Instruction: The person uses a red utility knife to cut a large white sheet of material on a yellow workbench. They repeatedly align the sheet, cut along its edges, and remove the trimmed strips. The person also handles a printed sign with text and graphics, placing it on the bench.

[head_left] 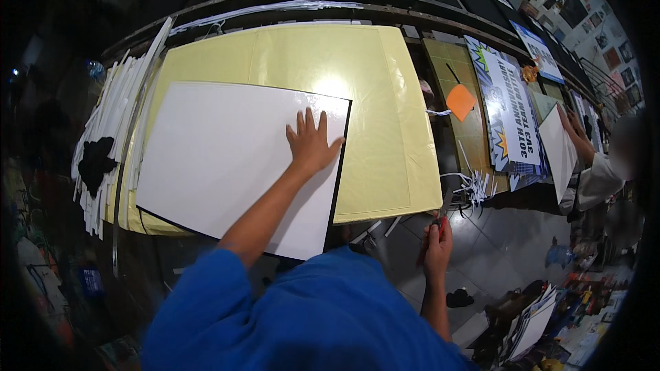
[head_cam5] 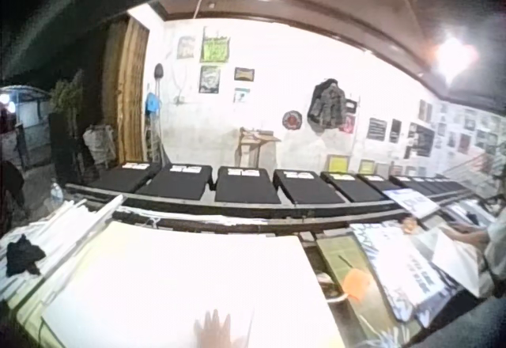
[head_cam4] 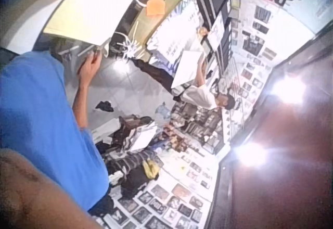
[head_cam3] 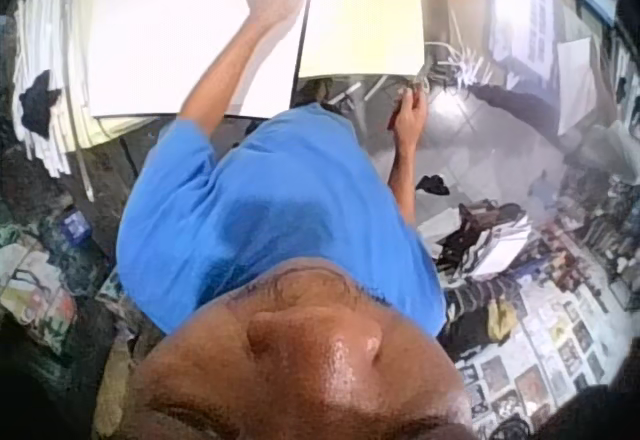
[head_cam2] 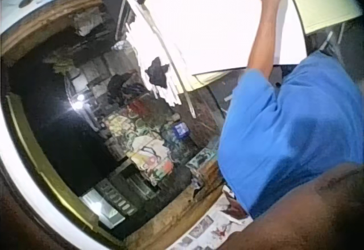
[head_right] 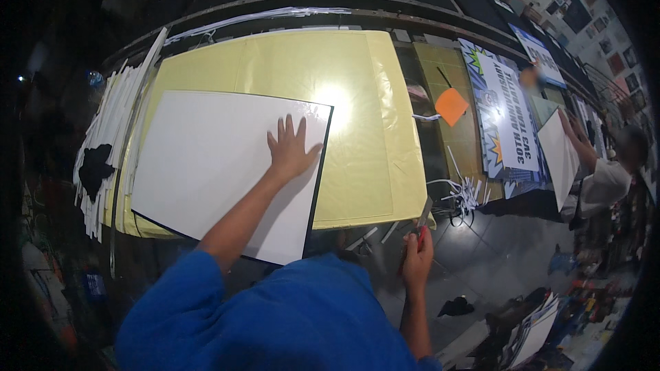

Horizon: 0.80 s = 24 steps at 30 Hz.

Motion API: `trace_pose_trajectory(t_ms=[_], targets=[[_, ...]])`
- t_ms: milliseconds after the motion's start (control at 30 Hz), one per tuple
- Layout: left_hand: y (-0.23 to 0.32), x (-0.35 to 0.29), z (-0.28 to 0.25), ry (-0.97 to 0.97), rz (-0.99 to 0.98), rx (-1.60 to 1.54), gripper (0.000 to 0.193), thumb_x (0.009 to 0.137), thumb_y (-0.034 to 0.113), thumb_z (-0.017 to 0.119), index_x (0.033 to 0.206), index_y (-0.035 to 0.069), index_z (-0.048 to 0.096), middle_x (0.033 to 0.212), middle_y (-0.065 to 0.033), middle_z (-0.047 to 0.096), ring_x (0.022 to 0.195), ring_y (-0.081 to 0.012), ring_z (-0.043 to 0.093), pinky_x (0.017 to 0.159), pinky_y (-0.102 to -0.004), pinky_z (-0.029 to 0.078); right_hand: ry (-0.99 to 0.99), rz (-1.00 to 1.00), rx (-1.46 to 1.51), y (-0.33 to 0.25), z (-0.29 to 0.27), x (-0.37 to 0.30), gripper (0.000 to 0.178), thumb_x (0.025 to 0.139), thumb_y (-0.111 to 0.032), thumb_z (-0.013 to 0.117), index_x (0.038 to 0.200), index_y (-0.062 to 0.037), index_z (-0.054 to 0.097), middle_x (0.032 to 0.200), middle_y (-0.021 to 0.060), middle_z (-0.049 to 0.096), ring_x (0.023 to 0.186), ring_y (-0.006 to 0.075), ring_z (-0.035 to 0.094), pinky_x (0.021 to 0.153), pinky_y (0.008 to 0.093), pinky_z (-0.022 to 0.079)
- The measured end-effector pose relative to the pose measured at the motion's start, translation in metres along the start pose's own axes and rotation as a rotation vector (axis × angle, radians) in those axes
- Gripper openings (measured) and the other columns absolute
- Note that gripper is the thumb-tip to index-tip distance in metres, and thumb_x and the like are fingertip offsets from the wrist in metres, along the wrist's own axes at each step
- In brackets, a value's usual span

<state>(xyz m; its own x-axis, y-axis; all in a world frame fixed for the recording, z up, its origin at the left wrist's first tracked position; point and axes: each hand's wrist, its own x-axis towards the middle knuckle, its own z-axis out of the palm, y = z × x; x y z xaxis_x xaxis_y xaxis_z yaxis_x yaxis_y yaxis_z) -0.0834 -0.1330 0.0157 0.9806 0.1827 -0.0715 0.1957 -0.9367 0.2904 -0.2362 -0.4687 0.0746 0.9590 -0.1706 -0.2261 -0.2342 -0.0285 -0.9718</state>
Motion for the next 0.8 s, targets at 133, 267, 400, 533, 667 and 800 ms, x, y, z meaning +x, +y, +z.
trace_pose_trajectory(t_ms=[133, 267, 400, 533, 667, 800], targets=[[-0.007, -0.01, 0.005, 0.042, 0.073, 0.043, 0.089, 0.087, 0.065, 0.052, 0.154, 0.014, 0.027, 0.159, -0.0241, 0.015, 0.148, -0.0418, 0.009, 0.111, -0.07, 0.004, -0.241, -0.041, -0.015, -0.014, 0.014, 0.055, 0.035, 0.102, -0.015, 0.048, 0.134, -0.003, 0.051, 0.087, -0.0004, 0.055, 0.064, 0.004, 0.046, 0.055, 0.0209, 0.038], [-0.024, -0.014, 0.002, 0.003, 0.185, 0.082, 0.088, 0.085, 0.071, 0.049, 0.155, 0.022, 0.027, 0.162, -0.0178, 0.015, 0.149, -0.0375, 0.009, 0.112, -0.0702, 0.004, -0.528, -0.257, -0.571, -0.042, 0.04, 0.137, 0.035, 0.099, -0.019, 0.051, 0.127, 0.0015, 0.054, 0.1, 0.0128, 0.066, 0.091, 0.018, 0.063, 0.079, 0.0307, 0.049], [-0.027, -0.046, 0.003, 0.009, 0.261, 0.094, 0.087, 0.083, 0.07, 0.052, 0.154, 0.024, 0.03, 0.161, -0.0177, 0.018, 0.149, -0.0374, 0.011, 0.112, -0.0706, 0.005, -0.742, -0.65, -1.058, -0.083, 0.082, 0.196, 0.027, 0.094, -0.024, 0.054, 0.11, -0.0028, 0.061, 0.096, 0.0183, 0.065, 0.089, 0.0347, 0.064, 0.077, 0.0408, 0.049], [-0.028, -0.05, -0.003, 0.013, 0.292, 0.076, 0.089, 0.081, 0.068, 0.055, 0.153, 0.023, 0.031, 0.16, -0.0179, 0.019, 0.149, -0.0373, 0.013, 0.112, -0.0705, 0.005, -0.923, -0.882, -1.362, -0.098, 0.124, 0.238, 0.03, 0.093, -0.035, 0.056, 0.095, -0.0062, 0.063, 0.088, 0.0142, 0.066, 0.083, 0.034, 0.064, 0.072, 0.0457, 0.049], [-0.028, -0.054, -0.007, 0.009, 0.296, 0.052, 0.09, 0.079, 0.066, 0.059, 0.153, 0.022, 0.032, 0.16, -0.0181, 0.02, 0.148, -0.0372, 0.014, 0.112, -0.0701, 0.006, -1.053, -1.005, -1.45, -0.101, 0.166, 0.281, 0.035, 0.092, -0.041, 0.056, 0.087, -0.0087, 0.066, 0.076, 0.0148, 0.066, 0.074, 0.0342, 0.065, 0.066, 0.0483, 0.05], [-0.031, -0.076, 0.0, -0.008, 0.317, 0.027, 0.087, 0.08, 0.065, 0.059, 0.152, 0.024, 0.033, 0.16, -0.0151, 0.021, 0.148, -0.0357, 0.016, 0.113, -0.0687, 0.007, -1.27, -1.087, -1.536, -0.104, 0.193, 0.288, 0.037, 0.09, -0.042, 0.055, 0.08, -0.008, 0.066, 0.073, 0.0142, 0.064, 0.072, 0.0345, 0.064, 0.065, 0.0482, 0.05]])
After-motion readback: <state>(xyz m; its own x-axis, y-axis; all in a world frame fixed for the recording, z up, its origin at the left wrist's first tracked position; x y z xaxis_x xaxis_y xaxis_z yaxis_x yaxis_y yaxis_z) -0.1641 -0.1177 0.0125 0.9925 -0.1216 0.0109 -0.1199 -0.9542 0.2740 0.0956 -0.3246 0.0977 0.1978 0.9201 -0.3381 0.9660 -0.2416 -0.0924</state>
